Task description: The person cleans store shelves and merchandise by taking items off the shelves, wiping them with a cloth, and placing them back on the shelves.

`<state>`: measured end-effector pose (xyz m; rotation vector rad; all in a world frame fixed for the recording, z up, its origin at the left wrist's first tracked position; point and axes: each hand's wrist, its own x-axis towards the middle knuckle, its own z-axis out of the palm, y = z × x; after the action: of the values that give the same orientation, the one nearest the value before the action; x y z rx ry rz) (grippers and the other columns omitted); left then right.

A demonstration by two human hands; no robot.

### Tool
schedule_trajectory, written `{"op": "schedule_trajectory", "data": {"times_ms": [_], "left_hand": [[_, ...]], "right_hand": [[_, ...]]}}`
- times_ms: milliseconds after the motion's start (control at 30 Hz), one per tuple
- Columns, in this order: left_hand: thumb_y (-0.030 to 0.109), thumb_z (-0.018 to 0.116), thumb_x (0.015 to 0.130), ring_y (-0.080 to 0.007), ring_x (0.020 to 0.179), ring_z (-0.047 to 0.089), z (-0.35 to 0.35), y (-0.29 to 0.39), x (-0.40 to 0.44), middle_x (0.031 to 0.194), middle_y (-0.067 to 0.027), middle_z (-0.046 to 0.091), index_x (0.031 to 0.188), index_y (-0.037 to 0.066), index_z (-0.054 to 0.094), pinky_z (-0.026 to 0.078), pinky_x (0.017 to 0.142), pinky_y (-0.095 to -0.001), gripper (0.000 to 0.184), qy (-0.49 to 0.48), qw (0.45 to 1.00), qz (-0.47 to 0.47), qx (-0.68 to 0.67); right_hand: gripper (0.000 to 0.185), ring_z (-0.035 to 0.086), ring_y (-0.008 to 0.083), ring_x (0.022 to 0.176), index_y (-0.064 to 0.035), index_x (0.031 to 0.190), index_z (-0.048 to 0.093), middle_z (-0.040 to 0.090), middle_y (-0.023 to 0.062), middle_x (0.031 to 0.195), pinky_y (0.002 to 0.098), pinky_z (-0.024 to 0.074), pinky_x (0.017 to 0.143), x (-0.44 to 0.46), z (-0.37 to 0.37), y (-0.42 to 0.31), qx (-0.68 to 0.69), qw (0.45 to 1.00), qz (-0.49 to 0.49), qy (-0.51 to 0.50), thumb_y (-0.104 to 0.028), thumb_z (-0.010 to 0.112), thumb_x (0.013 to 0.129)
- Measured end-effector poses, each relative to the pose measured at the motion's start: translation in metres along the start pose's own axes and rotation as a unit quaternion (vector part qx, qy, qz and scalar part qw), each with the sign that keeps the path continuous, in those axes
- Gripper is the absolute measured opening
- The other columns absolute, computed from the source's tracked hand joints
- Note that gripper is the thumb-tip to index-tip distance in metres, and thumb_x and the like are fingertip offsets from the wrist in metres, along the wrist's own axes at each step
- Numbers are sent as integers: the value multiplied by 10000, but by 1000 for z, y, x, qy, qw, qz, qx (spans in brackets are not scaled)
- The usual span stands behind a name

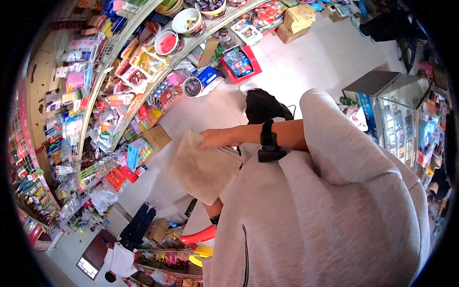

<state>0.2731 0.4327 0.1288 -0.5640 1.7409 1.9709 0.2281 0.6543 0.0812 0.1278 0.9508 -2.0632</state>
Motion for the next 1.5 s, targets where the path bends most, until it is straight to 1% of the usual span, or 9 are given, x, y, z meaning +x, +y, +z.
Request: {"op": "schedule_trajectory", "data": {"times_ms": [367, 600, 667, 800, 1133, 1200, 1333, 1433, 1500], "left_hand": [[316, 550, 955, -301, 1171, 538, 120, -1, 12, 1282, -152, 569, 1317, 34, 487, 429, 985, -423, 463, -58, 972, -48, -225], [197, 579, 904, -260, 1059, 615, 237, -18, 19, 1169, -151, 627, 1254, -16, 529, 493, 927, -404, 414, -42, 985, -148, -76], [188, 577, 903, -267, 1028, 630, 266, -19, 16, 1136, -146, 644, 1231, -15, 548, 502, 914, -407, 387, -65, 979, -168, -94], [168, 561, 917, -272, 959, 663, 328, -30, 21, 1082, -142, 668, 1183, -9, 580, 529, 869, -413, 320, -130, 958, -227, -120], [246, 626, 920, -201, 1140, 545, 440, -56, 62, 1212, -114, 584, 1314, 12, 485, 451, 934, -315, 480, -148, 941, -128, 277], [237, 617, 929, -114, 817, 619, 434, -68, 82, 931, -52, 672, 1129, 2, 624, 493, 773, -264, 309, -142, 876, 101, 449], [264, 603, 943, -117, 461, 480, 407, -54, 129, 502, -25, 530, 599, 0, 604, 492, 535, -323, 433, -125, 743, 115, 648], [242, 609, 930, -110, 419, 440, 396, -53, 172, 500, -39, 533, 573, 4, 563, 458, 455, -292, 432, -69, 842, 58, 533], [179, 609, 919, -123, 402, 489, 383, -49, 208, 592, -67, 619, 823, 7, 625, 454, 414, -286, 197, -89, 815, 71, 569]], "right_hand": [[412, 583, 137, 1051, -32, 1307, 529, 622, 61, 1174, 310, 482, 908, -84, -67, -7, -74, 981, -129, 124, -272, 548, 972], [475, 579, 147, 1079, -21, 1361, 470, 600, 86, 1215, 314, 477, 932, -204, -159, -36, -102, 962, -202, 152, -247, 578, 956], [544, 563, 177, 1147, -9, 1405, 401, 554, 104, 1303, 336, 463, 973, -237, -202, -16, 210, 952, -224, 7, -231, 589, 946], [443, 655, 226, 990, -30, 1279, 535, 650, 109, 1144, 366, 539, 870, -299, -231, 2, 430, 891, -118, 80, -219, 641, 893], [358, 677, 217, 897, -23, 1166, 589, 676, 97, 1035, 378, 558, 820, -325, -287, 7, 484, 860, -135, 88, -254, 609, 893], [399, 649, 247, 998, -17, 1214, 555, 647, 118, 1117, 394, 523, 896, -324, -302, 16, 483, 853, -167, 104, -252, 600, 894], [400, 628, 267, 1043, -19, 1235, 539, 632, 121, 1137, 403, 500, 936, -322, -324, 13, 459, 855, -168, 173, -229, 599, 899], [421, 619, 267, 1061, -24, 1256, 527, 630, 125, 1143, 404, 494, 940, -321, -334, 9, 486, 827, -183, 217, -231, 603, 897], [446, 619, 267, 1058, -28, 1278, 512, 628, 123, 1148, 401, 498, 926, -314, -342, 0, 494, 816, -172, 244, -237, 606, 895]]}}
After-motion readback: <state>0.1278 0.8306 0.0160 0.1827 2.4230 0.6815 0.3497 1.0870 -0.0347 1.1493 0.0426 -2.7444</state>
